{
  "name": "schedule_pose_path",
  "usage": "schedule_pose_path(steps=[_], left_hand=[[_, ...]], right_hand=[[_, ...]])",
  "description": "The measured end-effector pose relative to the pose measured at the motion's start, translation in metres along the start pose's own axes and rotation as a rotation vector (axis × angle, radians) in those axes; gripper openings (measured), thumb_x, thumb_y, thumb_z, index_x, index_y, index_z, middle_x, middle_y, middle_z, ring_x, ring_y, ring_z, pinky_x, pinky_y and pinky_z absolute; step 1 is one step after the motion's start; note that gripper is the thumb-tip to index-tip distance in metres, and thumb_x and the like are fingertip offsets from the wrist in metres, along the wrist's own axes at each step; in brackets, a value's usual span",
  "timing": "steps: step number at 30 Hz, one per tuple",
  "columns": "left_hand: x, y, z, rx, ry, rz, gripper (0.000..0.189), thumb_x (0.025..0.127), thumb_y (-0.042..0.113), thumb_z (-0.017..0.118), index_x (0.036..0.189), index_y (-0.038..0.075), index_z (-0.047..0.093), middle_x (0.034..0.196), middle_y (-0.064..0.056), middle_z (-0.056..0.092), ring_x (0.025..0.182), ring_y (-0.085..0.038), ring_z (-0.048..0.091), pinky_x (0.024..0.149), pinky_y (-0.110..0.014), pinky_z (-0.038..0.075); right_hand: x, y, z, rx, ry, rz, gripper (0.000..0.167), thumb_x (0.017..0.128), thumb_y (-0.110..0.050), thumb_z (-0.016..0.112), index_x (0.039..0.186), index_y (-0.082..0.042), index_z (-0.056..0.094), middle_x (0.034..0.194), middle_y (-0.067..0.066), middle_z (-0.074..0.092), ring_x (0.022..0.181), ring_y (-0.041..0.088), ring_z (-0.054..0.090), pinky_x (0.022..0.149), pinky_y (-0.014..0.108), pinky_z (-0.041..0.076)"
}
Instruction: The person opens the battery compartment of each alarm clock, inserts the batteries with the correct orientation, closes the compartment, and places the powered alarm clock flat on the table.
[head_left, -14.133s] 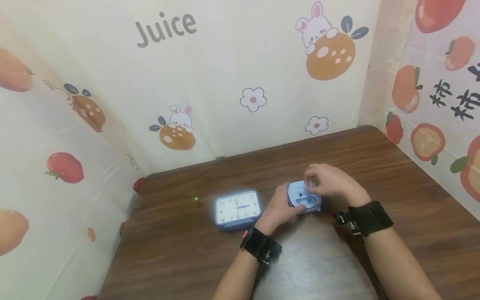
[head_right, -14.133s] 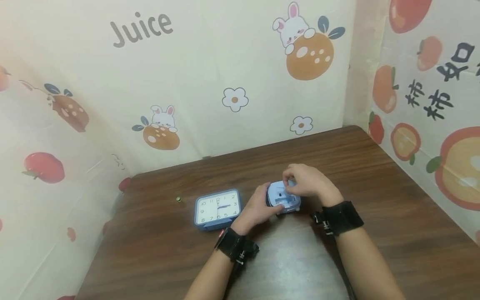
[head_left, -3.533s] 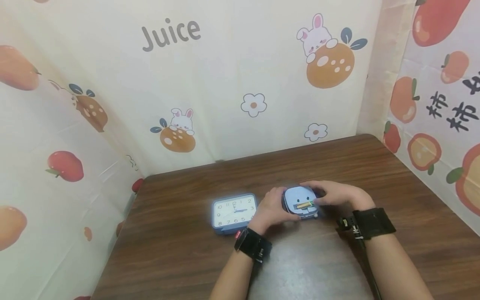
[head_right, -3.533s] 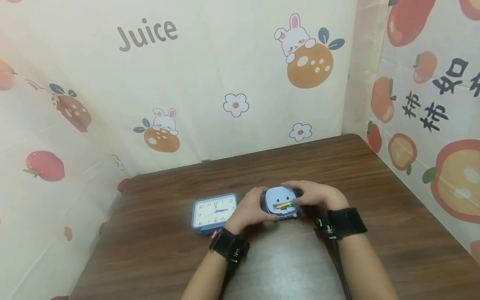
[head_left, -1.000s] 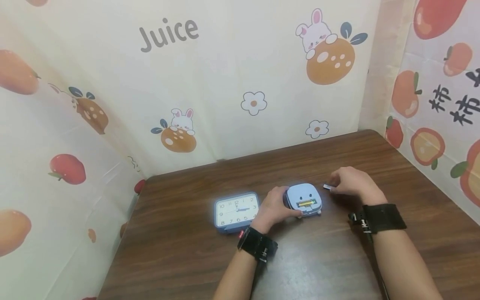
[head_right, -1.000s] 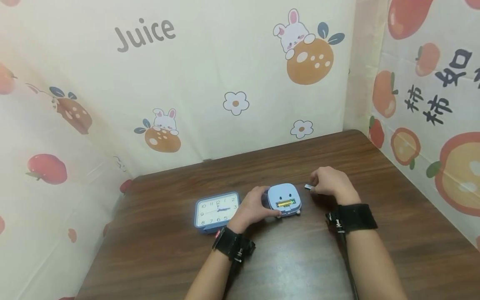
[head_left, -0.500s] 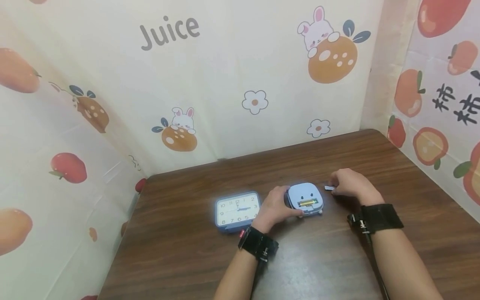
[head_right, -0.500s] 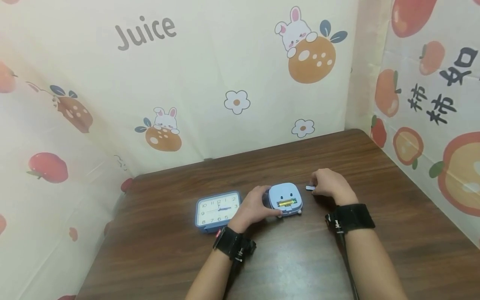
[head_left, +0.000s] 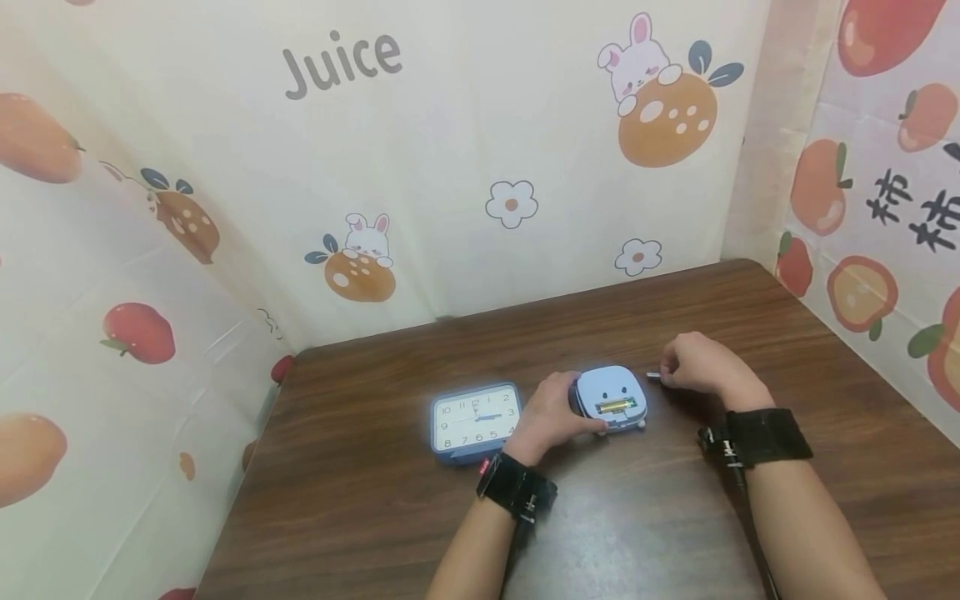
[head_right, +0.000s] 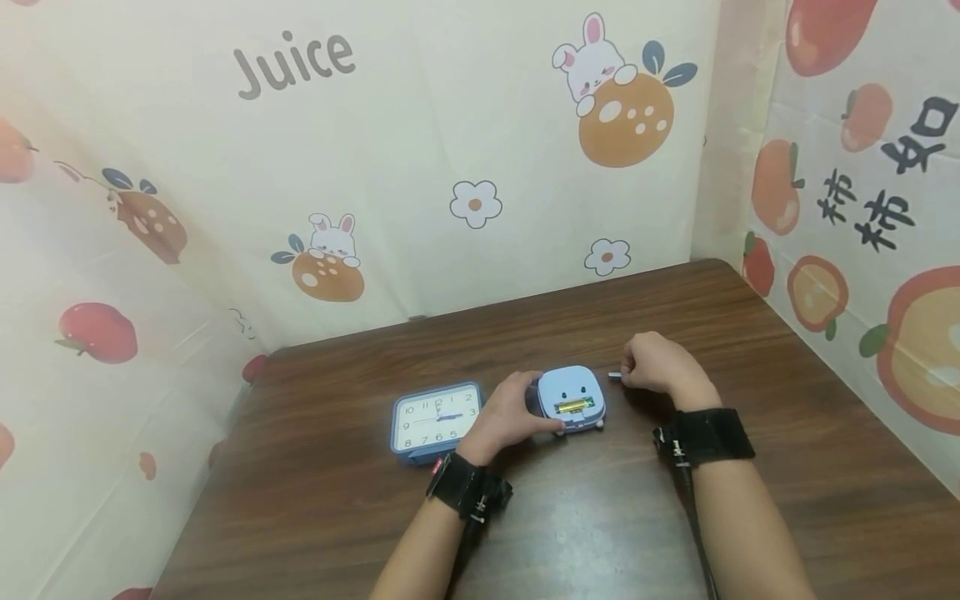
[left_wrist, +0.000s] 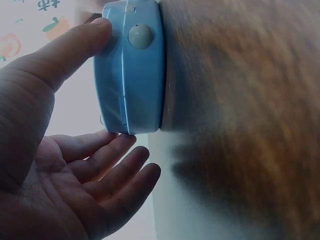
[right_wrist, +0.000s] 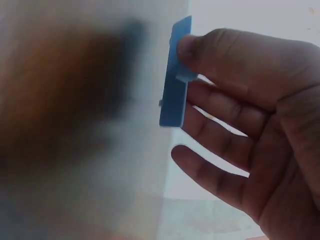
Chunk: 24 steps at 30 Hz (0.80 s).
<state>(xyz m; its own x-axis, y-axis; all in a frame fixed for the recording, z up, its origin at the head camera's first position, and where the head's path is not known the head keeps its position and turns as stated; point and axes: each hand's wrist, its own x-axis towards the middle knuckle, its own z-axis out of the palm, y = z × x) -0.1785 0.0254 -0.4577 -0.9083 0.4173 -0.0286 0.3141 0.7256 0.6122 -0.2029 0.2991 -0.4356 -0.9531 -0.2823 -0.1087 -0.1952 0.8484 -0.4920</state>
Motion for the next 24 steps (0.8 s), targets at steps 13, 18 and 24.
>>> schedule_pose_path(steps=[13, 18, 24], left_hand=[[0.002, -0.001, 0.000, -0.020, 0.013, 0.014, 0.079, 0.067, 0.046, 0.085, 0.134, 0.020, 0.052, 0.122, 0.005, 0.060, 0.108, -0.009, 0.055, 0.095, -0.030, 0.047], [0.002, -0.001, 0.001, -0.021, 0.013, 0.012, 0.078, 0.067, 0.046, 0.084, 0.134, 0.021, 0.052, 0.120, 0.006, 0.059, 0.107, -0.009, 0.055, 0.094, -0.030, 0.048], [0.002, 0.000, 0.001, -0.024, 0.019, 0.024, 0.075, 0.069, 0.047, 0.084, 0.132, 0.022, 0.052, 0.117, 0.007, 0.059, 0.104, -0.008, 0.055, 0.090, -0.028, 0.048]], right_hand=[[-0.012, -0.048, -0.012, 0.133, -0.030, -0.130, 0.008, 0.082, -0.013, 0.069, 0.077, -0.019, 0.068, 0.082, -0.006, 0.067, 0.086, 0.017, 0.060, 0.079, 0.039, 0.051], [-0.008, -0.058, -0.004, 0.116, -0.065, -0.211, 0.013, 0.079, -0.010, 0.072, 0.073, -0.020, 0.067, 0.077, -0.007, 0.063, 0.080, 0.015, 0.057, 0.074, 0.033, 0.049], [-0.005, -0.069, 0.005, 0.098, -0.113, -0.275, 0.016, 0.075, -0.006, 0.072, 0.068, -0.018, 0.065, 0.072, -0.006, 0.058, 0.071, 0.013, 0.053, 0.064, 0.027, 0.047]])
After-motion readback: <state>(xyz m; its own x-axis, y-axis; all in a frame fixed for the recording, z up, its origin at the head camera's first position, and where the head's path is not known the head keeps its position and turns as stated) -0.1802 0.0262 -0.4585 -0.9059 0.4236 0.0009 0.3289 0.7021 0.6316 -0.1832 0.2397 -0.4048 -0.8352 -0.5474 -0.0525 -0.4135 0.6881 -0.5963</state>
